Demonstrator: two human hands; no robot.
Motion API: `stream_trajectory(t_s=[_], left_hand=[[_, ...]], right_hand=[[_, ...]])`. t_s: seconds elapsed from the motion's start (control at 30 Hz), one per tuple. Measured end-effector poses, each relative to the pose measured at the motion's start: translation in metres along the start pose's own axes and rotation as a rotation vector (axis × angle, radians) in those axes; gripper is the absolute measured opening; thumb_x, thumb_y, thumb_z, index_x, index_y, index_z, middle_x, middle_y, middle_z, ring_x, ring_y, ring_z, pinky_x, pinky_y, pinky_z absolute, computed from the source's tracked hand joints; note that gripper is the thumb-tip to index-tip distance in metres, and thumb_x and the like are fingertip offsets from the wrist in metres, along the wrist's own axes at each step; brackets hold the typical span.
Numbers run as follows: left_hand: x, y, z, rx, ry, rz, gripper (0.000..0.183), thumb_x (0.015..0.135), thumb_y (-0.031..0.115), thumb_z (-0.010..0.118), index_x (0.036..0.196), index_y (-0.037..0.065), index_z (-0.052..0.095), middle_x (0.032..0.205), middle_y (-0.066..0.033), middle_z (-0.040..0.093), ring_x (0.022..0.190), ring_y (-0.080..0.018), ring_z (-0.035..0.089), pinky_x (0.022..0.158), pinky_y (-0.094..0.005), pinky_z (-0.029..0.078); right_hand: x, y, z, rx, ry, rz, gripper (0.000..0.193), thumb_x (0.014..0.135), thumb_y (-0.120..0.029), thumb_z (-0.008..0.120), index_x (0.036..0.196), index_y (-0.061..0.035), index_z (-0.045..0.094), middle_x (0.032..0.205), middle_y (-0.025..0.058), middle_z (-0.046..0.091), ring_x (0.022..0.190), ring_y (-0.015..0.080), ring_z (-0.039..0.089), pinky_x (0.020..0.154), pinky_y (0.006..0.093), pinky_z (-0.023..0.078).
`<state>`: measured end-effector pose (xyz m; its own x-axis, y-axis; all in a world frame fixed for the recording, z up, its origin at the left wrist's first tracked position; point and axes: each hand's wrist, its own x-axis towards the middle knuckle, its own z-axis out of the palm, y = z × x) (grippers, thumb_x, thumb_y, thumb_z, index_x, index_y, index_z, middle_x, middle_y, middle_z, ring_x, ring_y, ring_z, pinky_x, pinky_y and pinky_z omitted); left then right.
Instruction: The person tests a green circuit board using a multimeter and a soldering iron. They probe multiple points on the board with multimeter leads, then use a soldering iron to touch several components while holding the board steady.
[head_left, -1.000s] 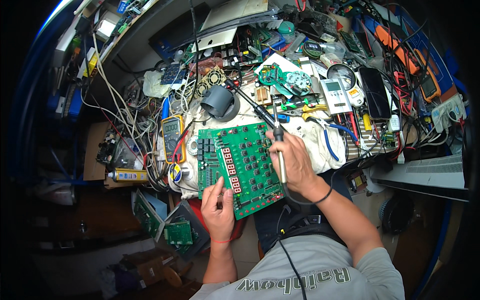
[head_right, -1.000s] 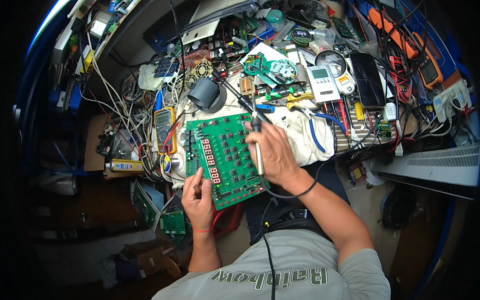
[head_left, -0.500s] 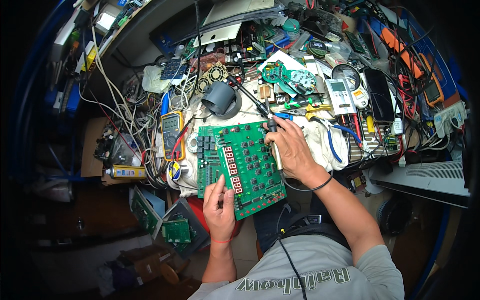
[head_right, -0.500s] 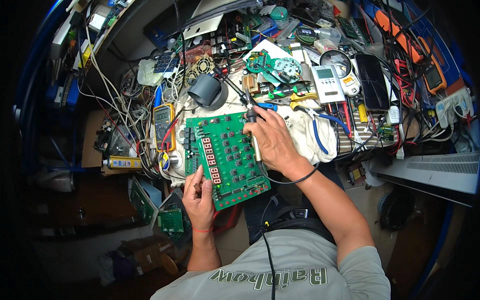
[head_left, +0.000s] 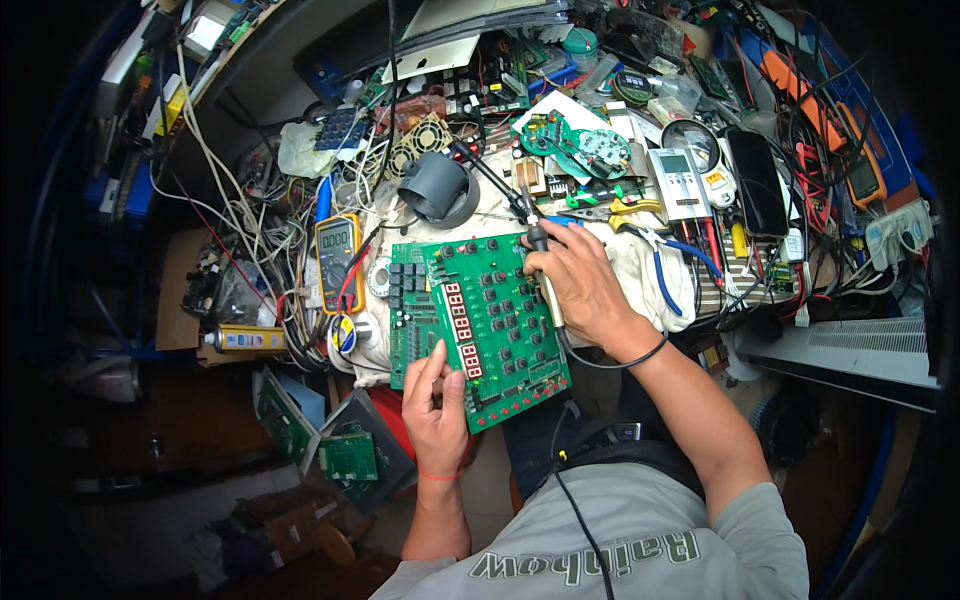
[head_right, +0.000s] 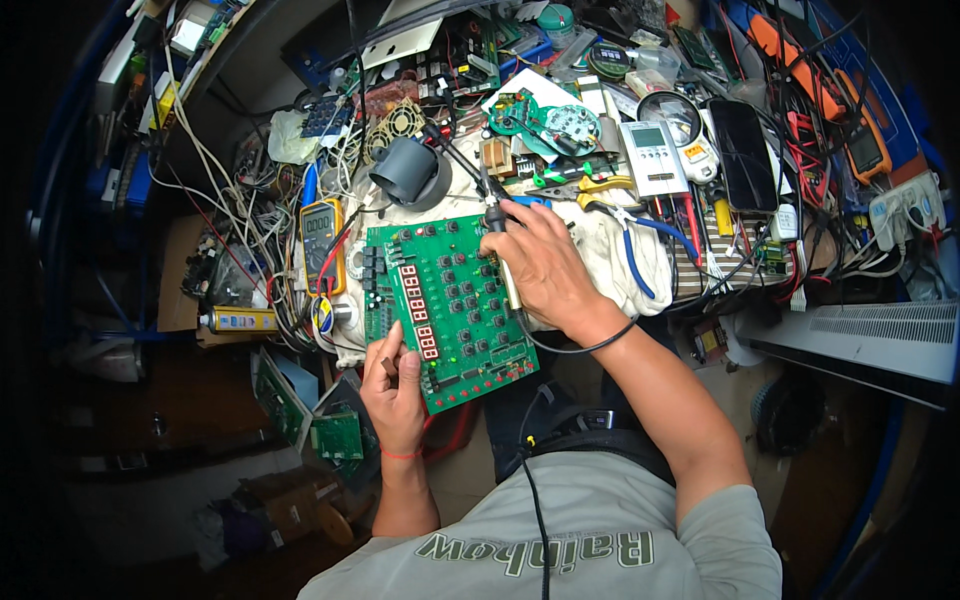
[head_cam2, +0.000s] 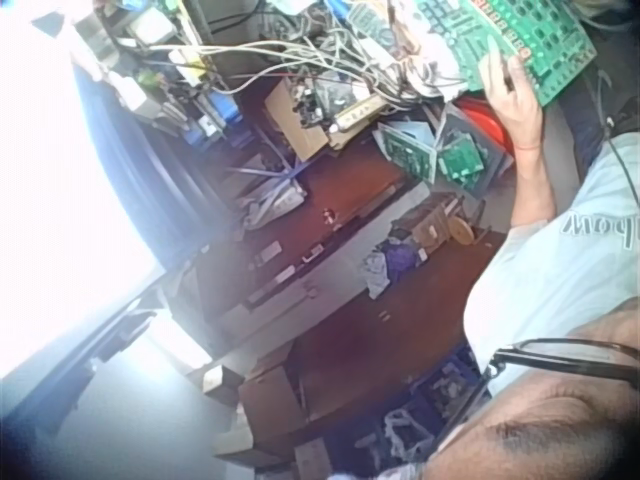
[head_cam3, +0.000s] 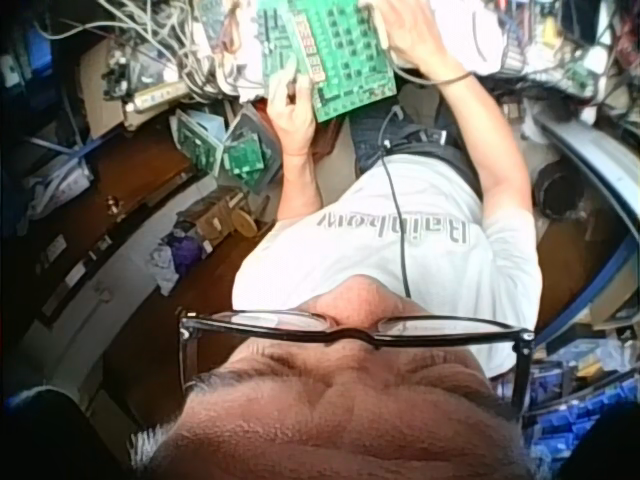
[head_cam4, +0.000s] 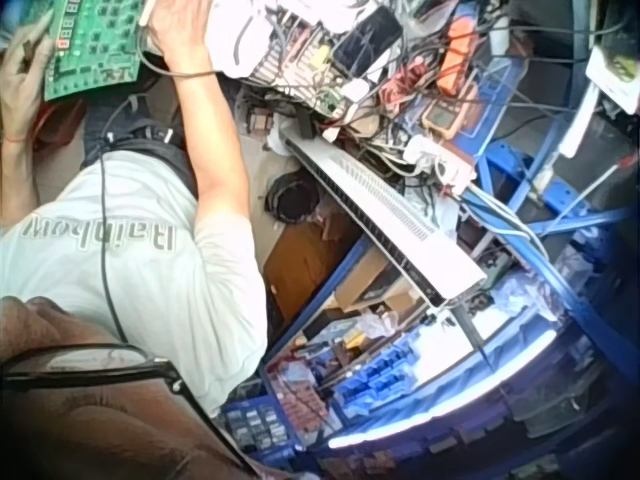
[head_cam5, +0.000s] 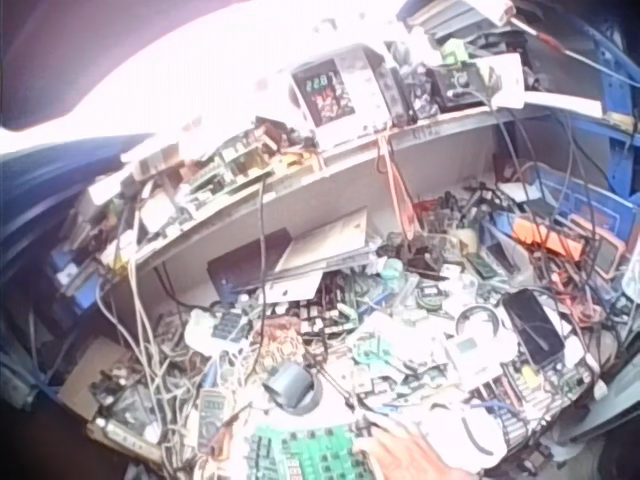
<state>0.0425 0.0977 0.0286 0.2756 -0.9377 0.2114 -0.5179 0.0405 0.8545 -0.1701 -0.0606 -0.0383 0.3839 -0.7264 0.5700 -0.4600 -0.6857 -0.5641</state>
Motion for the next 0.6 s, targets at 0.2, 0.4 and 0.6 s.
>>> stream_trajectory(t_s=[0.2, 0.4, 0.6], left_hand=[[0.0004, -0.0012, -0.0012, 0.010, 0.003, -0.032, 0.041, 0.103, 0.005, 0.070, 0.143, -0.004, 0.066, 0.105, -0.0044, 0.059, 0.088, -0.0110, 0.054, 0.075, -0.0258, 0.046], [0.0010, -0.0005, -0.0006, 0.011, 0.003, -0.002, 0.040, 0.104, 0.005, 0.070, 0.142, -0.004, 0.066, 0.105, -0.0041, 0.059, 0.088, -0.0107, 0.054, 0.074, -0.0255, 0.046], [0.0013, 0.0003, -0.0014, 0.021, -0.013, -0.003, 0.041, 0.104, 0.005, 0.070, 0.144, -0.003, 0.065, 0.107, -0.0043, 0.059, 0.088, -0.0104, 0.056, 0.074, -0.0252, 0.047]], right_hand=[[-0.0021, -0.0006, -0.0021, -0.018, -0.007, -0.001, 0.027, 0.096, -0.002, 0.054, 0.120, -0.0144, 0.059, 0.112, 0.0131, 0.068, 0.140, 0.0406, 0.054, 0.121, 0.0563, 0.034], [-0.0028, -0.0007, 0.0009, -0.026, -0.024, -0.002, 0.026, 0.096, -0.003, 0.056, 0.119, -0.0156, 0.059, 0.120, 0.0117, 0.069, 0.141, 0.0389, 0.054, 0.122, 0.0562, 0.033], [-0.0058, -0.0009, 0.0001, -0.022, -0.020, 0.017, 0.027, 0.095, -0.010, 0.068, 0.119, -0.0165, 0.059, 0.122, 0.0115, 0.069, 0.141, 0.0384, 0.054, 0.122, 0.0558, 0.033]])
